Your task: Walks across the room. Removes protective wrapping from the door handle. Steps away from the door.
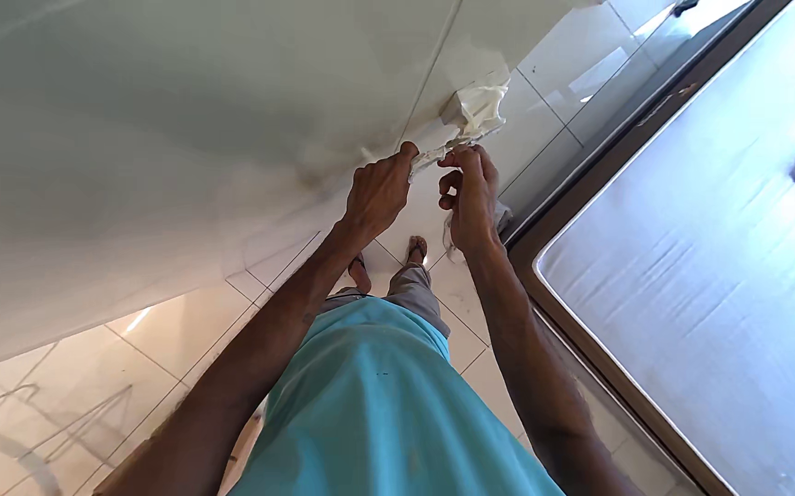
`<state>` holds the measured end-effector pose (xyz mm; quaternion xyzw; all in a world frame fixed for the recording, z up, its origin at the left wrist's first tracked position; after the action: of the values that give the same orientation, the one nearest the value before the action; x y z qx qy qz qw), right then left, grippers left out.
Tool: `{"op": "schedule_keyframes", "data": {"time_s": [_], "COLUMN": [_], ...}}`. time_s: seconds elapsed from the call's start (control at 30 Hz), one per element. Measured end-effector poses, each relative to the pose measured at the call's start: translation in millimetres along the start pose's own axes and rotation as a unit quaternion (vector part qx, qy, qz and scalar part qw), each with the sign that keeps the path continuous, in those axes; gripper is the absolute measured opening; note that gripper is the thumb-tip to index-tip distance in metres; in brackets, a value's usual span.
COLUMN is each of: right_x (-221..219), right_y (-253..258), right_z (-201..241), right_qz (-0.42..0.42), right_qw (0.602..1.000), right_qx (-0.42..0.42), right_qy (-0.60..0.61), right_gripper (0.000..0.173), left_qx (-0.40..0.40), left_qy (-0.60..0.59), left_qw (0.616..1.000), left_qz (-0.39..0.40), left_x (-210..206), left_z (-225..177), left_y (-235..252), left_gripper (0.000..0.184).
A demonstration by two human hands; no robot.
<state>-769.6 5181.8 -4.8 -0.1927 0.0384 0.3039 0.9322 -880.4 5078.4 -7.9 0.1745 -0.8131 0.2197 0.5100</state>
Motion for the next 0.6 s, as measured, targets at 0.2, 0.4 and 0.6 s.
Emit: {"op": "schedule_keyframes", "data": {"time_s": [0.2, 0.4, 0.6], "right_x": [-17.9, -25.9, -22.6], "right_y": [14.3, 25.2, 25.6], "right_z": [9.4, 12.9, 20.6], "right_qz": [-0.029, -0.062, -0.033], "right_qw": [0.999, 0.994, 0.991], "right_qx": [-0.031, -0.046, -0.065], "right_qy": [0.006, -0.073, -0.115], "right_gripper": [0.03, 0.027, 0.031], "left_qx": [-0.006, 0.03, 0.042], "left_qy": [-0.123, -0.18, -0.257], "left_qw": [0.991, 0.981, 0.965], "left_qz": [-0.045, -0.071, -0.012], "left_x": [-22.1, -35.6, -7.4], "left_z": [12.7, 18.0, 19.8], "left_y": [9.5, -2.3, -16.1], "left_gripper": [0.026, 0.023, 0.028]}}
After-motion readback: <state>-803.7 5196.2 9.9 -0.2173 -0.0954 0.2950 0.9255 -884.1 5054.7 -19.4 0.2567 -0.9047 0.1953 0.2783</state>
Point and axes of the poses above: each hand's wrist, its own y-axis towards the middle knuckle, its own x-axis out of the back of the hand, z = x × y, the point moved 2 cm from there along y, towards the middle knuckle, and after that the axes turned 10 degrees about y, right-handed, at the moved point
